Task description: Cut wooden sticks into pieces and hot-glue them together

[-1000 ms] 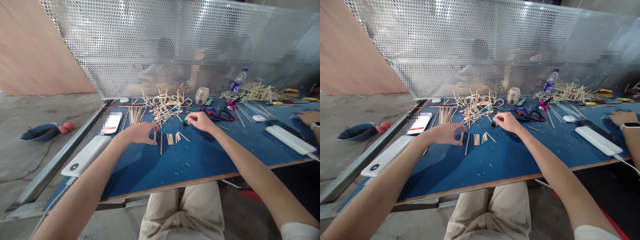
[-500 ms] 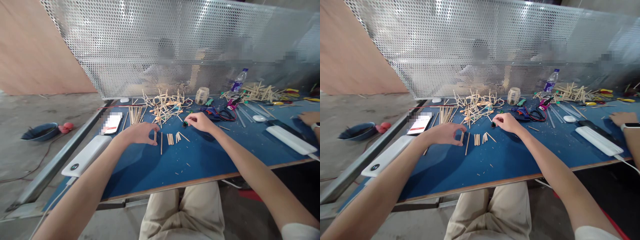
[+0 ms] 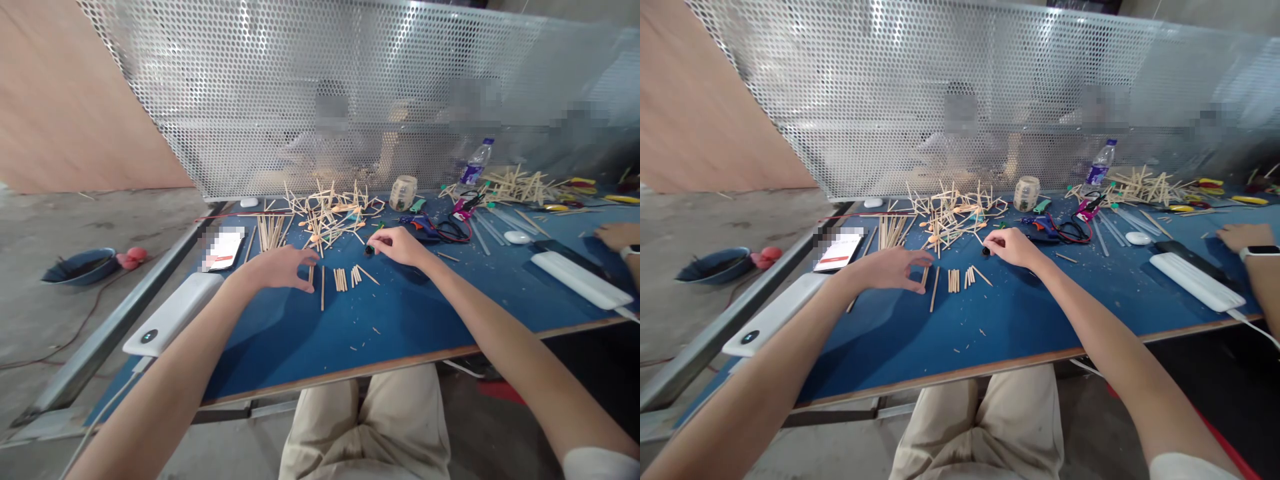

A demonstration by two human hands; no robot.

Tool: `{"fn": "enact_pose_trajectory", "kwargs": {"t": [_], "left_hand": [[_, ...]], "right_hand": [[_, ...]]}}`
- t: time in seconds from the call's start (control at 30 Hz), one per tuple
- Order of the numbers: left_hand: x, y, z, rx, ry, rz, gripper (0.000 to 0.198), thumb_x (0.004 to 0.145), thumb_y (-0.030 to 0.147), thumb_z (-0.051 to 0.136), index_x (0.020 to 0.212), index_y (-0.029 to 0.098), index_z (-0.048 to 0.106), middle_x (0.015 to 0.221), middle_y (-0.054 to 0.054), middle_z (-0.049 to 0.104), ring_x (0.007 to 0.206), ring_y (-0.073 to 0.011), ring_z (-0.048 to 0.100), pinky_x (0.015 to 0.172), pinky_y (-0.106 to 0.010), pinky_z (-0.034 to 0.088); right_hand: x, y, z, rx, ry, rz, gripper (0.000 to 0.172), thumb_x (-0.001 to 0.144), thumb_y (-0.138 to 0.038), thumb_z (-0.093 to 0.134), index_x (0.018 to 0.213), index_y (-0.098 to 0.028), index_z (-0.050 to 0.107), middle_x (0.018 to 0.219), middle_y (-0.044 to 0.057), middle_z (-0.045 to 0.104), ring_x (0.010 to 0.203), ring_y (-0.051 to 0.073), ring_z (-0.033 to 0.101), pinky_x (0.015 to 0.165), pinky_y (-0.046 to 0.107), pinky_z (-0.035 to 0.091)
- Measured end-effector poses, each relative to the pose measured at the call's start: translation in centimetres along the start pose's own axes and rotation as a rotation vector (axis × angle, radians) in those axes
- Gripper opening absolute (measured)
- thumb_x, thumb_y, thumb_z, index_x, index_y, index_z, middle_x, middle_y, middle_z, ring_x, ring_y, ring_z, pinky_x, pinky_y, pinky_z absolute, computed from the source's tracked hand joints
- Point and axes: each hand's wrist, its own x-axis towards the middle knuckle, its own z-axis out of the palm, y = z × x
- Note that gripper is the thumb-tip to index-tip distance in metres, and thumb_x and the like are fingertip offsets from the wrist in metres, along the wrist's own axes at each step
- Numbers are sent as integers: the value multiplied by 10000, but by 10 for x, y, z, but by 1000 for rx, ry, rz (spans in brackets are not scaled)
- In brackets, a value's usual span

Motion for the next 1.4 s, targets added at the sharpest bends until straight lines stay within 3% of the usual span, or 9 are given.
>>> {"fn": "enact_pose_trajectory", "kwargs": {"t": [0.13,0.33,0.6,0.73,0.8,0.93,1.2,1.3,1.4], "left_hand": [[1,1,0,24,-8,-4,816,705,695,707,1406,325,513,1226,-30,728,1036,-296,692,819,-340,487],[-1,5,-3,73,7,-25,869,691,756,677,1427,326,512,1235,-47,722,1003,-301,694,823,-346,483],[-6,32,-9,172,227,-35,736,781,812,539,1327,323,606,1103,-55,749,933,-301,699,787,-377,450],[-3,43,-4,168,255,0,674,805,789,528,1262,307,636,1054,-36,743,883,-266,692,705,-342,433],[-2,43,-1,167,235,18,604,819,742,542,1217,302,659,1058,-33,734,864,-249,682,659,-324,423],[1,31,2,187,205,-4,334,915,482,475,1043,284,713,986,-28,738,797,-213,666,634,-309,410],[4,14,8,107,131,61,319,849,250,468,1015,320,732,872,9,747,701,-168,651,611,-279,406],[2,12,3,131,166,57,270,839,241,483,939,297,728,833,20,740,690,-165,649,598,-274,393],[-1,10,-6,202,297,-15,241,835,240,492,908,289,716,782,22,726,674,-179,638,569,-284,363]], "right_hand": [[0,-1,0,-8,-5,5,315,925,-449,550,890,-202,742,715,27,720,558,140,552,570,285,399],[-1,-2,0,4,-12,-9,318,927,-450,546,897,-201,742,710,25,718,560,142,553,580,291,401],[-1,0,1,41,-12,-21,298,922,-425,552,1005,-204,734,743,26,728,580,147,581,584,287,422],[-1,-1,2,51,-14,-26,290,917,-403,559,1027,-198,732,752,28,730,577,143,583,580,284,420],[-1,-2,3,60,-21,-27,286,912,-398,565,1030,-198,731,754,29,731,581,143,584,582,284,420],[-1,-5,6,79,-44,-33,267,916,-388,561,990,-200,736,753,27,729,600,142,594,600,284,427],[-2,-8,5,53,-58,-38,275,924,-389,557,965,-198,751,757,31,734,606,138,600,609,284,420],[-2,-8,4,48,-64,-38,291,932,-401,549,971,-195,751,766,35,734,619,140,602,621,287,426],[-2,-9,4,52,-64,-44,271,928,-389,561,971,-199,750,766,27,732,621,137,602,628,288,433]]}}
